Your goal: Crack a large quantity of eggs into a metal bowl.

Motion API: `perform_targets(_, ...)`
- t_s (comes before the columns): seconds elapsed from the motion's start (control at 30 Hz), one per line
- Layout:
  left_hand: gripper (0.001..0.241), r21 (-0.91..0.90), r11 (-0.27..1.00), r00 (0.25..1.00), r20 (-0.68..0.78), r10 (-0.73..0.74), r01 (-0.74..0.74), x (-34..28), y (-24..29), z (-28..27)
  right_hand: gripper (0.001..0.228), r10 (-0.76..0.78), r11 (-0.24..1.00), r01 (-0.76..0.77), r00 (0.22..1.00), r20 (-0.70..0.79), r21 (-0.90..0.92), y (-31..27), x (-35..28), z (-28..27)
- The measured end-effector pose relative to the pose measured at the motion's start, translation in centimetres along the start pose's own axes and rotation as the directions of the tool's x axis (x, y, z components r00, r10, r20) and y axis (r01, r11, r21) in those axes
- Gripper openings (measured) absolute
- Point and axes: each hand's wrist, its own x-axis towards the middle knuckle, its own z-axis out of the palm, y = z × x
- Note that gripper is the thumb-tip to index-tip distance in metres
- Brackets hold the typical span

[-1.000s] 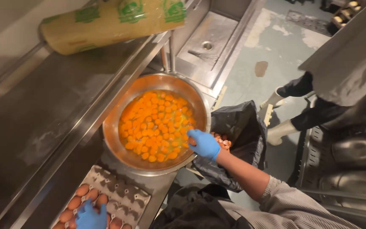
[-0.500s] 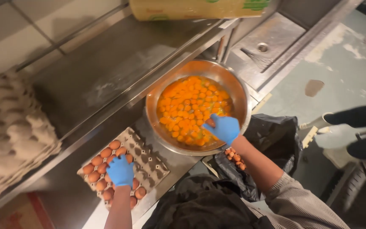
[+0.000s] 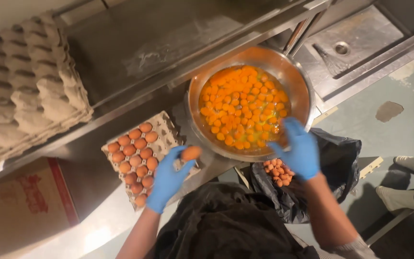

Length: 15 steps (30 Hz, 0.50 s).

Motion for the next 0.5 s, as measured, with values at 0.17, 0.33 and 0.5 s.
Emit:
perform_targets(0.17, 0.054, -0.056, 0.993, 0.953, 0.293, -0.079, 0.100, -0.1, 6.4, 5.2, 0.062, -0.462, 0.866, 0.470, 0.883, -0.085, 0.169, -8.9, -1.1, 4.1)
perform_targets(0.33, 0.037, -0.324, 0.944, 0.979, 0.161, 0.122, -0.064, -0.5, -0.7, 6.9, 0.036, -0.134, 0.956, 0.129, 0.991, 0.001, 0.265, -4.5, -1.4, 5.7)
perform_targets(0.5, 0.038, -0.116, 0.991, 0.998, 0.009, -0.059, 0.059, -1.9, -5.2, 0.2, 0.026, 0.156, 0.985, -0.151, 0.985, 0.071, -0.078, 4.1, -2.7, 6.4)
